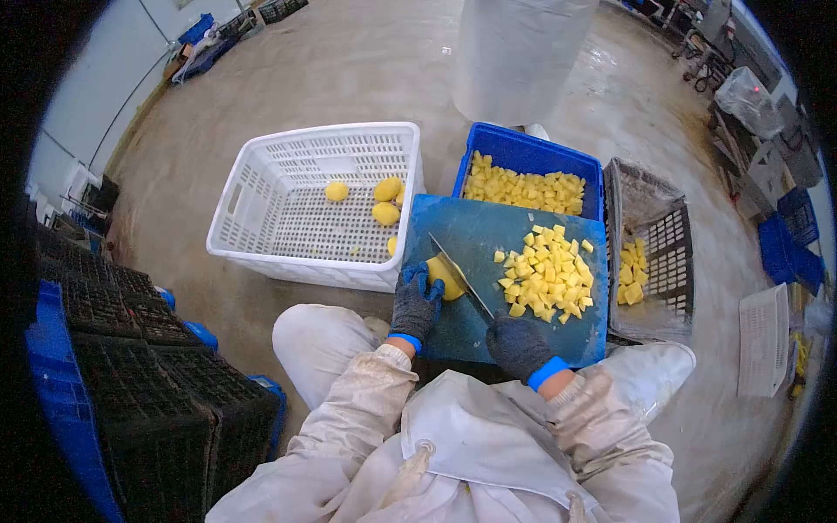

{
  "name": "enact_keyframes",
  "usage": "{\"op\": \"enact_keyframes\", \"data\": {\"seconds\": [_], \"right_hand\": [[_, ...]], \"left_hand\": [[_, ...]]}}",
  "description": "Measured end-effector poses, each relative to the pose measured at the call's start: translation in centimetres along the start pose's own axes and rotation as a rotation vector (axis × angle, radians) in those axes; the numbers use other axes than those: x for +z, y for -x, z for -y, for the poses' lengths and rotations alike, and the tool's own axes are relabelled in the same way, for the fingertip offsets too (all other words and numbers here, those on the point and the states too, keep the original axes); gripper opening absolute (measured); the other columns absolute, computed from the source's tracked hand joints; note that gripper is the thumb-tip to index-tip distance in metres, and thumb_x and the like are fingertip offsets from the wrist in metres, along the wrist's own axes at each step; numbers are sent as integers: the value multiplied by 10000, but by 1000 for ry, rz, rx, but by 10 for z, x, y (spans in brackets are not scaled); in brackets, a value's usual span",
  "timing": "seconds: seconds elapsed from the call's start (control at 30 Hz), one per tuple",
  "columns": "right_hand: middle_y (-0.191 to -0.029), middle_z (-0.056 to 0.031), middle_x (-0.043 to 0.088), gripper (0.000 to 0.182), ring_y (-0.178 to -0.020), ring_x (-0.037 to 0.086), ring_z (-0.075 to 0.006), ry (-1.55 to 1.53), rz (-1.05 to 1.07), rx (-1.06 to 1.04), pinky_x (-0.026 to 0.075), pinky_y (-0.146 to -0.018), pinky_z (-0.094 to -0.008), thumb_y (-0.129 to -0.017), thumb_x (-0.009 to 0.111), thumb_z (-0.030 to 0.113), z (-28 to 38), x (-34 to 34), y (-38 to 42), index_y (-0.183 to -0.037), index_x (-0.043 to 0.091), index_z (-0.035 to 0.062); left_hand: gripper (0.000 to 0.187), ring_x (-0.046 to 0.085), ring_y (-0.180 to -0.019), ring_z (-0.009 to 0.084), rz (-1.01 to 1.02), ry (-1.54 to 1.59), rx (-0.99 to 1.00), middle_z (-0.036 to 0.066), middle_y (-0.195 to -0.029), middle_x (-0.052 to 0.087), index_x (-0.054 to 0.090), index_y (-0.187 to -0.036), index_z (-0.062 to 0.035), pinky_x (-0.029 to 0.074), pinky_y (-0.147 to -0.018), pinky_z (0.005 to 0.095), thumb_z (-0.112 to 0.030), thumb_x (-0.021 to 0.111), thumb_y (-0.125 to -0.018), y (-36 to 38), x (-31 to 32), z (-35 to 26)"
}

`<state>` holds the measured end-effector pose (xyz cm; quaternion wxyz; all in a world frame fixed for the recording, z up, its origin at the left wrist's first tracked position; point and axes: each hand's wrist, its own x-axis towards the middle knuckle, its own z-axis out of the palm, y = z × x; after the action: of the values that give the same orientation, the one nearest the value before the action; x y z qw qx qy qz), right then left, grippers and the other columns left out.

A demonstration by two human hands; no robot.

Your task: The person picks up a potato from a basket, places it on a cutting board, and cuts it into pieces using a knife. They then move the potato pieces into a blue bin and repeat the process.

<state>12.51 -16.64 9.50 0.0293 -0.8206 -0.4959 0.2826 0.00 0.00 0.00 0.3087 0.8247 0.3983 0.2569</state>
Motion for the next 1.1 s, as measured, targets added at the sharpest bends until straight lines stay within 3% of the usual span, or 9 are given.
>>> {"op": "enact_keyframes", "data": {"seconds": [0.07,0.1,0.23,0.33,0.57,0.83,0.93,1.07,1.1], "right_hand": [[-737,-207,625,298,-698,615,-388,-1,-146,-76,474,-663,-490,-844,496,297,-7,19,-1,-923,573,21],[-737,-207,625,298,-698,615,-388,23,-231,-110,474,-663,-490,-844,496,297,-12,6,-46,-923,573,21],[-660,-222,593,305,-669,610,-383,-108,-210,-76,471,-617,-490,-852,492,303,-5,0,-20,-926,572,18],[-591,-194,578,300,-557,590,-363,-69,-362,-130,453,-527,-479,-869,486,320,5,-7,6,-896,581,37],[-609,-193,583,290,-571,588,-366,-79,-303,-147,454,-534,-471,-864,494,298,3,-12,15,-894,589,26],[-749,-197,622,236,-691,610,-373,-25,-160,-108,474,-647,-474,-835,509,248,22,-8,5,-856,595,29],[-752,-201,621,221,-713,615,-367,15,-191,-19,478,-652,-469,-829,520,243,18,24,-17,-852,602,39],[-756,-207,616,221,-712,611,-373,-115,-162,-93,471,-635,-478,-837,522,235,4,-1,-10,-893,598,34],[-751,-206,613,213,-707,607,-379,-178,-330,-167,466,-616,-474,-843,527,219,-4,0,3,-923,588,31]], "left_hand": [[466,483,-1064,377,30,18,3,223,-1117,512,509,-1160,43,379,-935,441,-248,613,-811,11,-2,-4],[466,483,-1064,377,-41,19,65,223,-1117,512,509,-1160,43,379,-935,441,-248,613,-811,-34,3,2],[429,469,-1072,383,-79,-4,135,236,-1115,505,513,-1146,43,375,-943,437,-213,608,-814,-5,-4,3],[417,460,-1080,387,-89,-7,144,239,-1122,499,515,-1139,43,372,-949,433,-194,611,-810,2,-3,8],[400,457,-1076,387,-68,17,129,230,-1121,492,520,-1124,44,370,-950,430,-173,618,-802,0,-3,5],[373,467,-1063,388,-39,-5,109,233,-1110,497,528,-1093,55,374,-943,425,-164,613,-803,-2,-4,3],[416,427,-1120,389,43,-16,67,245,-1161,478,494,-1163,61,347,-979,428,-188,554,-834,-6,-10,0],[528,412,-1164,397,153,-142,127,247,-1259,426,435,-1247,29,337,-989,452,-197,585,-794,-16,-13,5],[570,412,-1172,405,166,-235,177,245,-1304,398,409,-1277,12,339,-984,470,-202,589,-780,-17,-15,10]]}}
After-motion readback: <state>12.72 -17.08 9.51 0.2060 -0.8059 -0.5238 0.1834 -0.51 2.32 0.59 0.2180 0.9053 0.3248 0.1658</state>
